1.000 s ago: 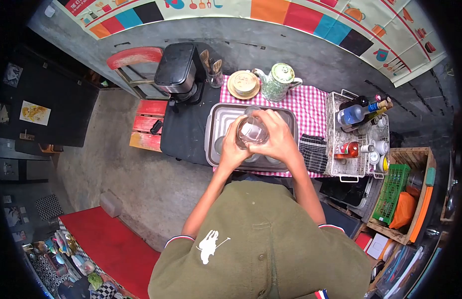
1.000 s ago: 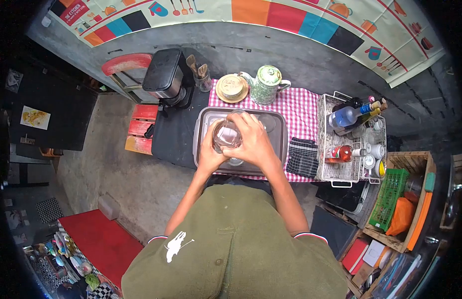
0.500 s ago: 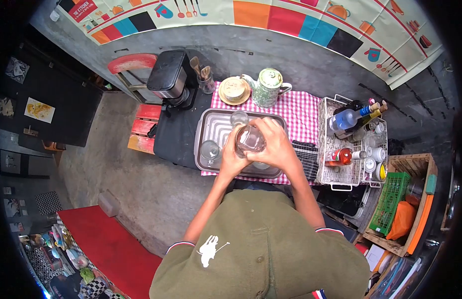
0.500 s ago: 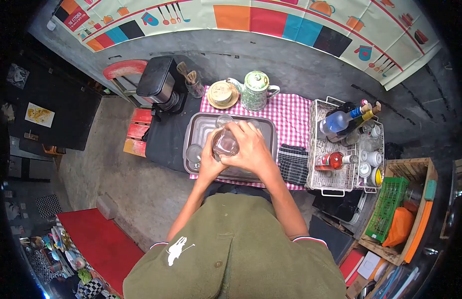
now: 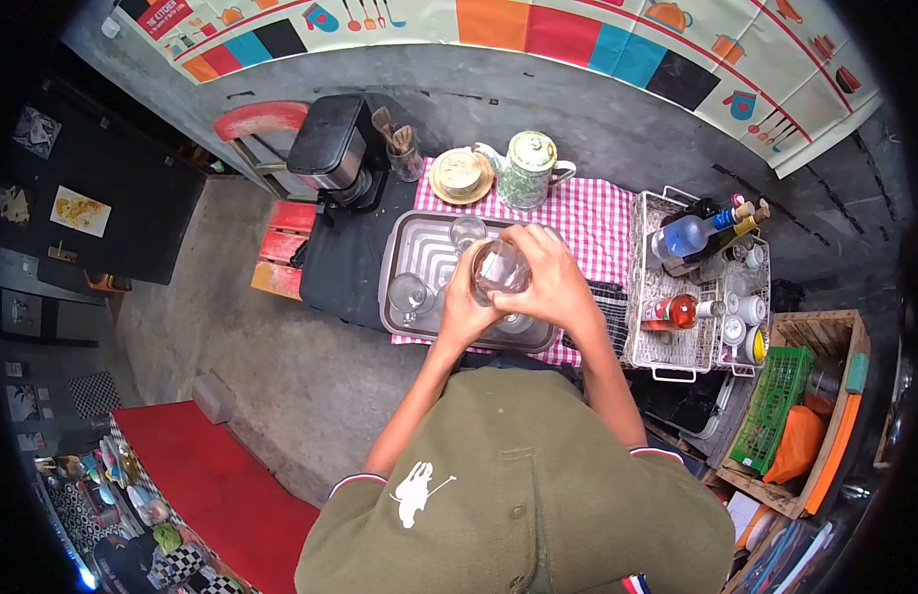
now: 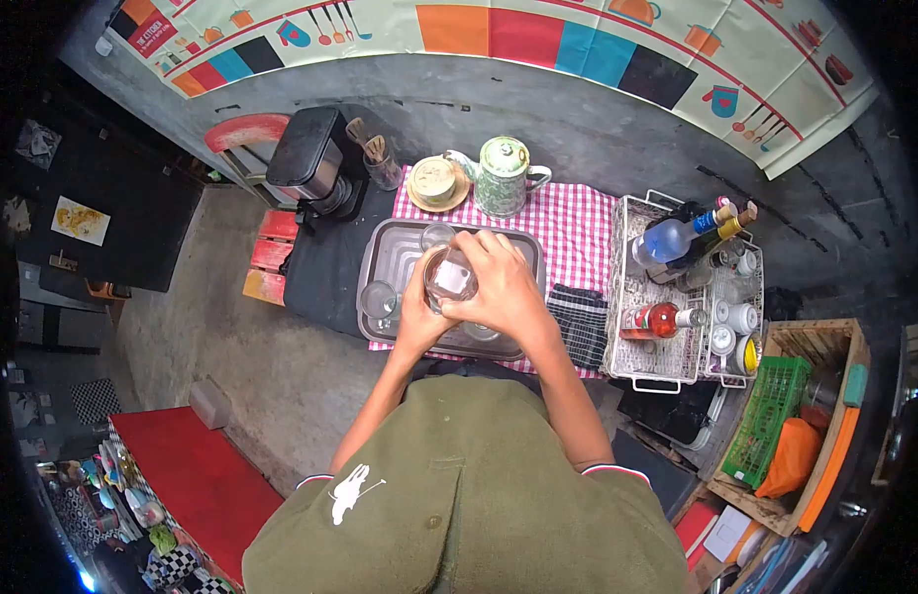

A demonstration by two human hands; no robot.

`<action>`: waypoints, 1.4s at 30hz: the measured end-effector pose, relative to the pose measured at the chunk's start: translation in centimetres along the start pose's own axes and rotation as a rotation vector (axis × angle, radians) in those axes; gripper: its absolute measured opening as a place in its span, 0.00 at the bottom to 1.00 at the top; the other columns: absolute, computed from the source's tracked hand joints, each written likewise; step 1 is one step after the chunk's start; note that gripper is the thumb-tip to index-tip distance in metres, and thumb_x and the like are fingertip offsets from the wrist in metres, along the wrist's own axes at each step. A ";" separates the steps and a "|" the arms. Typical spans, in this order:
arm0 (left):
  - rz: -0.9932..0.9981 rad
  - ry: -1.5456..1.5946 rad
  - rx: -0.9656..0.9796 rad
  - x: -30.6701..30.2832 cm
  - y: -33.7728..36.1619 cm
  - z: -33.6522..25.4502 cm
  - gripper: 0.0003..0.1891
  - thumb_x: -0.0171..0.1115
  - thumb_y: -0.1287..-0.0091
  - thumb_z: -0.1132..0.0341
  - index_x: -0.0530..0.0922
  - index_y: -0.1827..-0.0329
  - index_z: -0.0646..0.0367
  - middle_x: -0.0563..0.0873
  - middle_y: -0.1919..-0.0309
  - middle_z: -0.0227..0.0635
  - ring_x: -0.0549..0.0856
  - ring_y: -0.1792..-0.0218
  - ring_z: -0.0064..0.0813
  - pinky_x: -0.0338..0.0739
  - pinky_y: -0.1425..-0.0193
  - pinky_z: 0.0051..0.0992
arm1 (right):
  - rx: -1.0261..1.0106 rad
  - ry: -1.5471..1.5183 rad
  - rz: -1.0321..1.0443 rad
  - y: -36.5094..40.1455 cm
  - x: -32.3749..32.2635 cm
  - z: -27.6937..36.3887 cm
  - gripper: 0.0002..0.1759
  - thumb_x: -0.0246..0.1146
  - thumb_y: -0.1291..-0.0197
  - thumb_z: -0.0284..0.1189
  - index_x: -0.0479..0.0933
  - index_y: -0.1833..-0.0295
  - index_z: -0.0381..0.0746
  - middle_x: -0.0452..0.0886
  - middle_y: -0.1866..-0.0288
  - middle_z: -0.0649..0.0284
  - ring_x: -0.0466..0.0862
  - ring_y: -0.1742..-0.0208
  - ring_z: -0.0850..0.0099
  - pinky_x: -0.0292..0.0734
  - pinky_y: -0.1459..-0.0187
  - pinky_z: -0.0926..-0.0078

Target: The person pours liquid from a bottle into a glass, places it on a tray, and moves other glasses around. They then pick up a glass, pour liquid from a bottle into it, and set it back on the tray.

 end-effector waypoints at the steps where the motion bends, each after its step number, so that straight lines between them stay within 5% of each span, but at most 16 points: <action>1: -0.003 -0.006 -0.004 0.0 0.0 0.0 0.46 0.80 0.53 0.63 0.68 0.28 0.64 0.80 0.36 0.47 0.80 0.34 0.39 0.73 0.29 0.37 | -0.001 -0.003 0.004 -0.1 0.0 -0.1 0.41 0.74 0.66 0.41 0.75 0.41 0.37 0.77 0.54 0.54 0.79 0.49 0.55 0.75 0.45 0.54; 42: -0.022 0.003 -0.036 1.1 1.2 -0.3 0.47 0.80 0.52 0.66 0.67 0.27 0.63 0.79 0.36 0.47 0.80 0.35 0.39 0.74 0.31 0.37 | 0.002 -0.017 0.065 0.4 -0.1 -0.7 0.36 0.74 0.65 0.40 0.75 0.47 0.36 0.78 0.55 0.51 0.80 0.51 0.51 0.76 0.48 0.54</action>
Point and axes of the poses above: each hand's wrist, its own y-axis away from the middle knuckle, its own x-axis out of the palm, z = x × y, the point moved 4 cm from there along -y, towards the middle knuckle
